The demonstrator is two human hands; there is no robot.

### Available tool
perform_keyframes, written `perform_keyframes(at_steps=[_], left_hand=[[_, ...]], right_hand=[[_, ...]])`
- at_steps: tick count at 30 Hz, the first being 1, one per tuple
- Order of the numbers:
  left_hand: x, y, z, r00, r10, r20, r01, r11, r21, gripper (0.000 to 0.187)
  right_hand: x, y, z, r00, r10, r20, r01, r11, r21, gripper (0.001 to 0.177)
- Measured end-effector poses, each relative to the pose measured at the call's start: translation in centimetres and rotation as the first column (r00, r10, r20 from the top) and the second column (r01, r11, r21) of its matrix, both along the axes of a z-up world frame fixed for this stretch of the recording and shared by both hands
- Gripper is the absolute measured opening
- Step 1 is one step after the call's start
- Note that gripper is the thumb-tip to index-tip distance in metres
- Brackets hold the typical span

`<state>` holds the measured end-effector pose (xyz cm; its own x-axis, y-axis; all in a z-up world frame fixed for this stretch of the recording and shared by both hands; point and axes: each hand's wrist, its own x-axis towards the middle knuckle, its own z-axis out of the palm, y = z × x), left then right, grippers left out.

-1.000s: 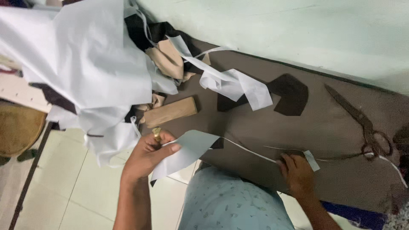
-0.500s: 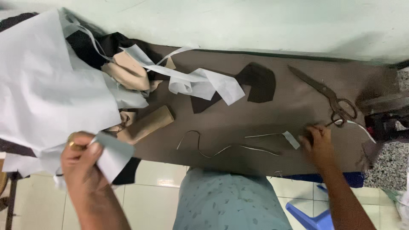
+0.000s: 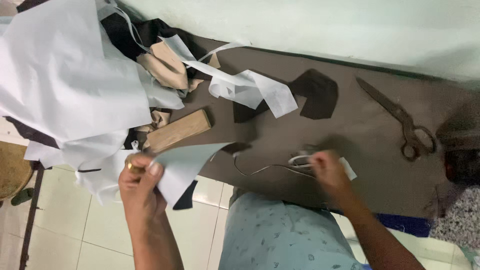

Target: The person cuts a strip of brown fabric using large tailoring scissors and سپس irons a white stiffening strip onto a piece of fabric using an iron and a wooden block to apply pressure.

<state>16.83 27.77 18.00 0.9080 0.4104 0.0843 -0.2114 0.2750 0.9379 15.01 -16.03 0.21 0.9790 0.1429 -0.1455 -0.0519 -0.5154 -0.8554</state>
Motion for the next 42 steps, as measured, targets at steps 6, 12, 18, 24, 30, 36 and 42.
perform_keyframes(at_steps=[6, 12, 18, 24, 30, 36, 42], left_hand=[[-4.2, 2.1, -0.2, 0.969, 0.080, -0.233, -0.077, 0.997, 0.021, 0.016], [-5.6, 3.1, 0.2, 0.965, 0.178, -0.193, -0.187, 0.982, -0.032, 0.015], [-7.3, 4.9, 2.2, 0.958, 0.238, -0.159, -0.226, 0.970, 0.091, 0.015], [-9.8, 8.2, -2.6, 0.936, 0.282, -0.211, -0.288, 0.958, 0.002, 0.016], [-9.5, 8.4, -1.6, 0.942, 0.248, -0.226, -0.253, 0.967, 0.007, 0.012], [-7.2, 6.9, 0.0, 0.969, 0.164, -0.185, -0.180, 0.981, -0.073, 0.015], [-4.1, 1.0, 1.6, 0.991, 0.133, -0.005, -0.128, 0.948, -0.290, 0.029]], right_hand=[[-0.4, -2.8, 5.2, 0.823, -0.433, -0.368, 0.107, 0.754, -0.648, 0.094], [-2.4, 1.3, -6.0, 0.994, 0.069, 0.080, -0.036, 0.936, -0.350, 0.020], [2.0, 5.7, 5.7, 0.975, -0.147, -0.164, 0.038, 0.845, -0.533, 0.130], [0.6, 6.9, -0.6, 0.897, -0.057, -0.438, -0.236, 0.776, -0.585, 0.118], [0.7, 7.2, -8.6, 0.885, 0.440, -0.153, -0.438, 0.677, -0.592, 0.024], [12.6, 20.0, 2.6, 0.863, 0.396, -0.313, -0.497, 0.778, -0.384, 0.030], [12.6, 25.9, 18.3, 0.930, 0.365, 0.049, -0.367, 0.928, 0.062, 0.091]])
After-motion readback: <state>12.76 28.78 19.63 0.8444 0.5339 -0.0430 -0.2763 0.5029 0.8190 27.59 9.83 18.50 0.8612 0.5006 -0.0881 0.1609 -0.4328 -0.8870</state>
